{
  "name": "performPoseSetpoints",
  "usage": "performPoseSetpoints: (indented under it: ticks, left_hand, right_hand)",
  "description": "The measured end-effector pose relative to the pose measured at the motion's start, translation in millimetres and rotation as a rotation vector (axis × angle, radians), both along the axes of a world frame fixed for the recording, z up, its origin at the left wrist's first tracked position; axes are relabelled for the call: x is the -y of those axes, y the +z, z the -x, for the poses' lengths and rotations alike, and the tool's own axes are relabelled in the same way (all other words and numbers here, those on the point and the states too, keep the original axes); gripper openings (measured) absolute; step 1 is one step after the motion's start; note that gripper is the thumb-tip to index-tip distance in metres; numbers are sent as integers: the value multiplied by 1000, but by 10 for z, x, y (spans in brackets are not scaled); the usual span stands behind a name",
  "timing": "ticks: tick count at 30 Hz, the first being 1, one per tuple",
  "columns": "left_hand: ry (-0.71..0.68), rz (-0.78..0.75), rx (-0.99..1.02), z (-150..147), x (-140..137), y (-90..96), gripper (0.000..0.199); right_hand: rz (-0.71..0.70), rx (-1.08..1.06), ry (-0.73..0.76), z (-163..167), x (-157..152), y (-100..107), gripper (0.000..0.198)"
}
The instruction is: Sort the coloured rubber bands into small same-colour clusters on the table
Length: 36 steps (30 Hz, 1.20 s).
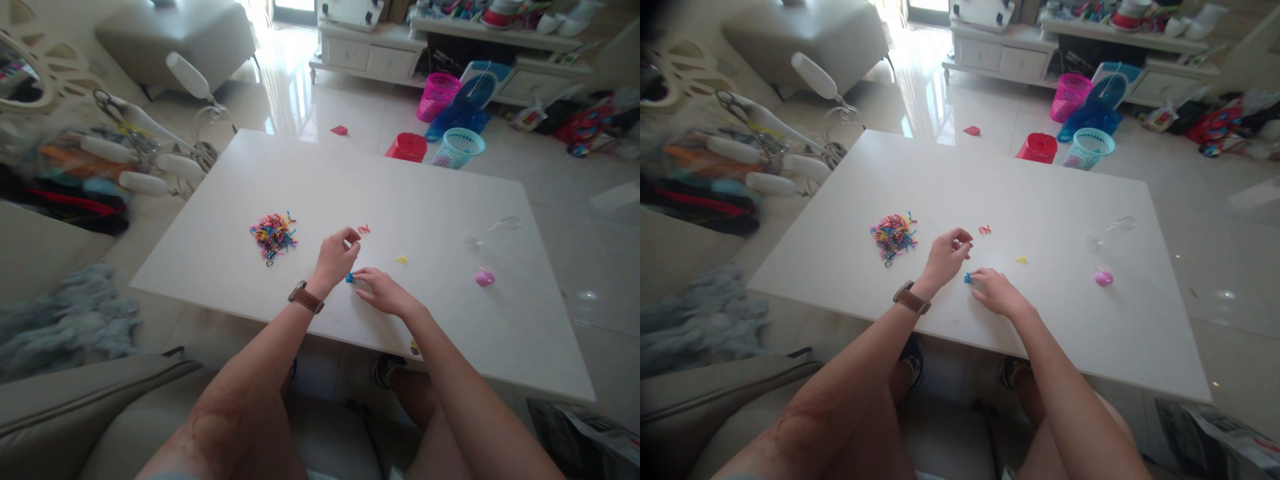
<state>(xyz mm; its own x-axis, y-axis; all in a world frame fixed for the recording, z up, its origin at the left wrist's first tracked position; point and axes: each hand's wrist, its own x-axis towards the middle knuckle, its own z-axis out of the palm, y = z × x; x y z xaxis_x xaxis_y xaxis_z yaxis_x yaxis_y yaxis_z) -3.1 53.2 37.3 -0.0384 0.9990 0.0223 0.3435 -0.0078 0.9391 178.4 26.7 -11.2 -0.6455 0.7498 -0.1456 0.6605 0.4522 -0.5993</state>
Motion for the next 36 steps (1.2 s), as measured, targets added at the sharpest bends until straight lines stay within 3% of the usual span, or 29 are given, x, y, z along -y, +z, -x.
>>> performPoseSetpoints:
  ticks: [17,28,36]
  left_hand:
    - [-65,189,-417,105,6,-191,29]
    - [-102,277,-564,99,22,-166,37]
    - [-48,349,-715,284,-58,-186,47]
  right_hand:
    - [-33,-30,-89,10,-28,105,26]
    - [-22,-14,-76,13,-29,135,27]
    - [-27,-37,-88,3,-17,140,25]
